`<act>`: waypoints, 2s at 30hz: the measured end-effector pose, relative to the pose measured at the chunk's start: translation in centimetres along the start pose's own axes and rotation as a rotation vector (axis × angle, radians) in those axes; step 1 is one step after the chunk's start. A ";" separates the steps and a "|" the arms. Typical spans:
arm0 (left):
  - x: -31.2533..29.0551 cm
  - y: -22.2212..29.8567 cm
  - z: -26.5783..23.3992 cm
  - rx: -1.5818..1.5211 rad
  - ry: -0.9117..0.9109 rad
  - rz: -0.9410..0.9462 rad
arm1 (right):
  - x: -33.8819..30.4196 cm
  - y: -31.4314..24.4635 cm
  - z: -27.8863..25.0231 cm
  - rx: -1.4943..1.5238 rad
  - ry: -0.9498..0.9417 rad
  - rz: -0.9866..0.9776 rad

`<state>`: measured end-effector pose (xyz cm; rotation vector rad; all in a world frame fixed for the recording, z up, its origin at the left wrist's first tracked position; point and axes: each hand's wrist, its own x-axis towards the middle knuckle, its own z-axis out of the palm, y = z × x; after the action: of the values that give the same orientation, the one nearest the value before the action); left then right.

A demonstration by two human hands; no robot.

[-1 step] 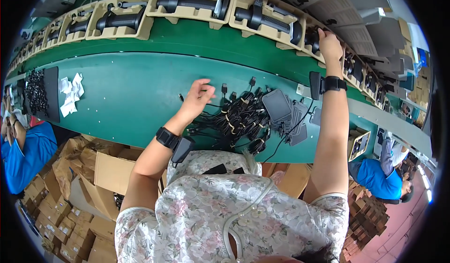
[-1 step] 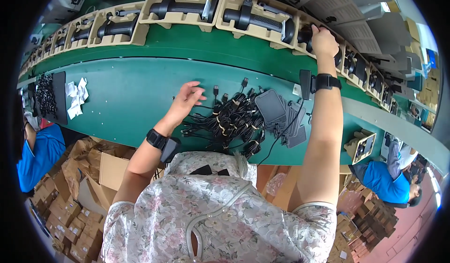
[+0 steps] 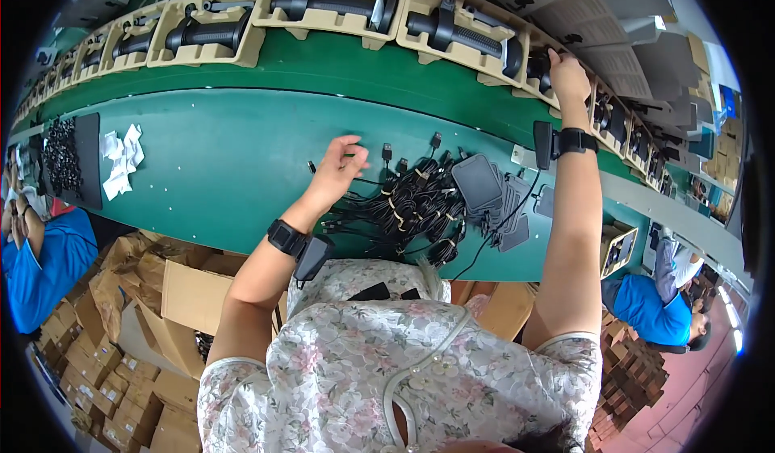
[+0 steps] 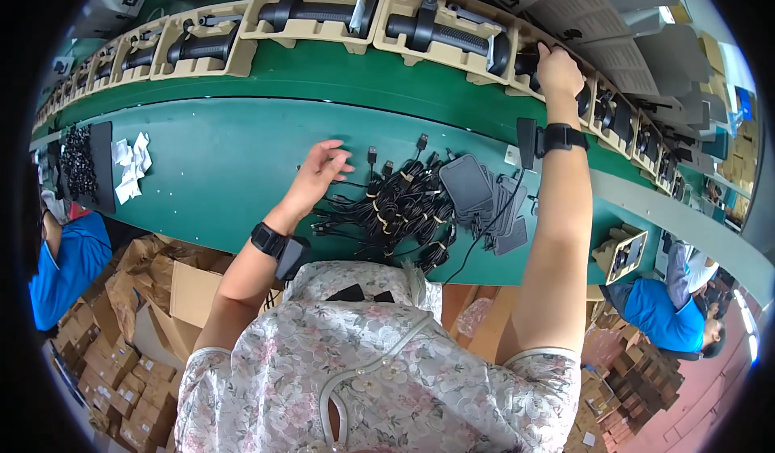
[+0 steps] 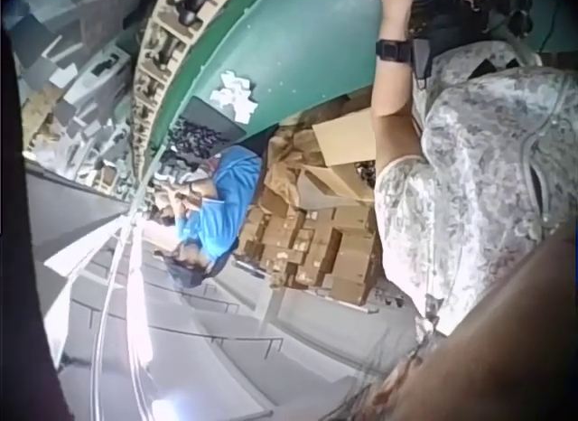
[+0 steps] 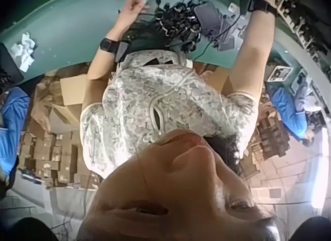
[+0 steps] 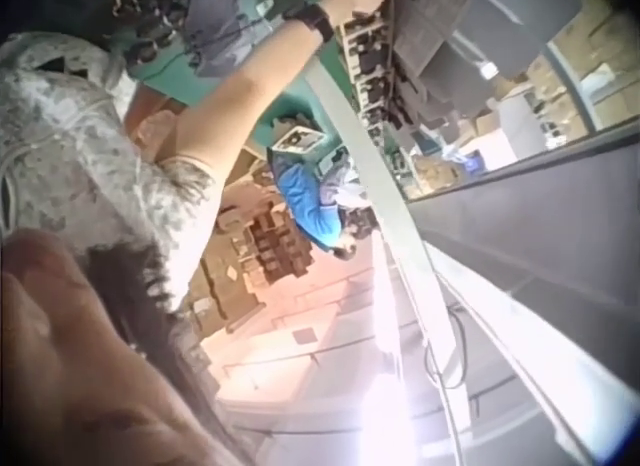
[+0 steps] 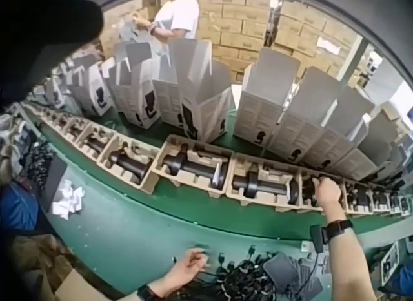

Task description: The person picks up a cable and a square pad from the table, fits them together, and places the assembly into a cardboard tray. They also retrieve more square pads from a box to continue assembling them with cables before placing them into the trays.

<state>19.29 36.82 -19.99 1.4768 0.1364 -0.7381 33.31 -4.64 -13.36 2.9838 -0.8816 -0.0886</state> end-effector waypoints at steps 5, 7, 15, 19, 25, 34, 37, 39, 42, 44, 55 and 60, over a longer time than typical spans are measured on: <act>0.3 -0.4 0.0 -0.021 0.054 -0.030 | 1.2 -0.6 3.7 -0.077 0.049 -0.059; 0.5 -0.6 0.0 -0.043 0.053 -0.035 | 1.4 0.0 5.6 0.066 0.197 -0.128; 0.1 -0.8 1.0 -0.100 0.029 -0.034 | 0.9 -0.2 6.4 0.944 0.208 0.076; 0.1 -1.2 1.7 -0.087 -0.006 -0.057 | 2.0 2.1 8.8 1.298 0.209 0.107; -0.9 -1.9 2.4 0.002 0.032 -0.068 | 1.4 1.9 5.1 0.013 0.263 -0.220; -2.0 -3.6 5.0 0.247 -0.002 0.035 | 2.1 4.4 5.5 -0.030 0.228 -0.328; -2.0 -2.4 5.2 0.374 0.026 0.076 | -3.8 2.1 2.5 -0.020 0.446 -0.481; -2.0 -1.9 5.3 0.354 0.069 0.094 | -9.6 1.8 1.4 0.135 0.342 -0.559; -2.3 -1.6 5.3 0.512 0.112 0.250 | -18.6 1.6 1.3 0.020 0.087 -0.593; -1.8 -1.1 6.0 0.829 0.145 0.550 | -21.0 2.8 4.0 0.001 0.034 -0.585; 2.0 2.2 10.7 0.914 -0.234 0.581 | -24.1 -0.3 0.5 0.533 -0.235 -0.681; 1.6 4.1 10.2 -0.078 -0.329 -0.035 | -22.8 -0.6 -0.2 1.050 -0.068 -0.175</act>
<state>19.09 26.42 -16.02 1.2632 -0.0599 -0.9830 14.53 8.27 -12.17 4.0336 -0.8415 0.4011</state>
